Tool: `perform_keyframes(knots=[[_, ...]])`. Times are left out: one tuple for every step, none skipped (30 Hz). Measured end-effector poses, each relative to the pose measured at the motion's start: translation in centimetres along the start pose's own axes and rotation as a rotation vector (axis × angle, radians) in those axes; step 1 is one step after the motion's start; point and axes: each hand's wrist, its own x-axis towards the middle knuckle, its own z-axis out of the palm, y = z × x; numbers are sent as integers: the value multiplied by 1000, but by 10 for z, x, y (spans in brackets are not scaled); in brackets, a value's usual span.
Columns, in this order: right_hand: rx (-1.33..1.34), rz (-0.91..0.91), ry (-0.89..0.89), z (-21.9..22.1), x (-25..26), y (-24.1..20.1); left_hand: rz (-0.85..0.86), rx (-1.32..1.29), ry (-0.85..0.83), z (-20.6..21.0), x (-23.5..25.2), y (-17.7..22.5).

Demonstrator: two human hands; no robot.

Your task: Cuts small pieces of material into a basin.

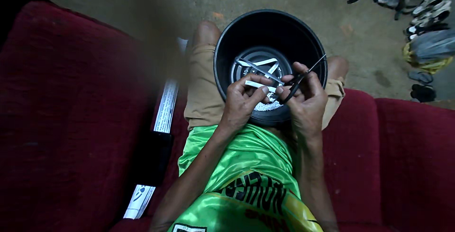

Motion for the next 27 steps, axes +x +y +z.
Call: perform_keyframes(knots=[[1,-2,-3,0,0,0,1,-4,0,0,0,0],[4,-6,-8,0,0,0,-1,-11,2,0,0,0],[13,-10,-15,-1,0,1,-8,-21,5,0,-1,1],[36,-9,-24,-2,0,2,-20,-35,9,0,-2,2],[81,1,-30,-5,0,5,-34,-54,10,0,-2,3],[140,22,-34,-8,1,7,-45,-73,13,0,-2,4],[204,51,-41,-11,1,9,-53,-87,25,0,-2,4],[266,80,-51,-13,1,11,-58,-103,40,0,0,3],[322,114,-59,-14,1,11,-58,-118,48,0,1,2],[368,143,-63,-13,1,11,-56,-129,54,0,1,1],[396,161,-68,-12,0,10,-56,-138,53,1,1,1],[409,173,-71,-11,0,10,-56,-143,51,1,0,1],[410,179,-74,-9,0,10,-55,-146,50,2,0,1],[404,185,-75,-8,1,11,-53,-149,50,2,0,0],[394,189,-73,-7,1,11,-50,-153,52,2,0,0],[387,197,-72,-5,1,10,-47,-154,52,2,0,0],[386,206,-70,-5,1,10,-46,-155,49,1,0,-1],[391,211,-69,-4,1,10,-46,-155,47,1,0,-1],[401,213,-70,-3,1,11,-46,-150,41,1,0,-1],[411,212,-74,-3,1,11,-46,-140,31,1,-1,0],[421,209,-78,-3,0,12,-46,-132,20,1,-3,1],[428,205,-83,-2,0,13,-44,-127,15,1,-4,2],[434,201,-89,-2,0,13,-42,-127,15,1,-4,2],[438,199,-91,-2,0,14,-43,-126,22,1,-4,2],[436,199,-90,-2,1,14,-48,-128,35,1,-3,1],[428,199,-91,-2,1,14,-51,-133,44,1,-2,1],[415,199,-95,-3,0,14,-50,-141,51,1,-1,0]])
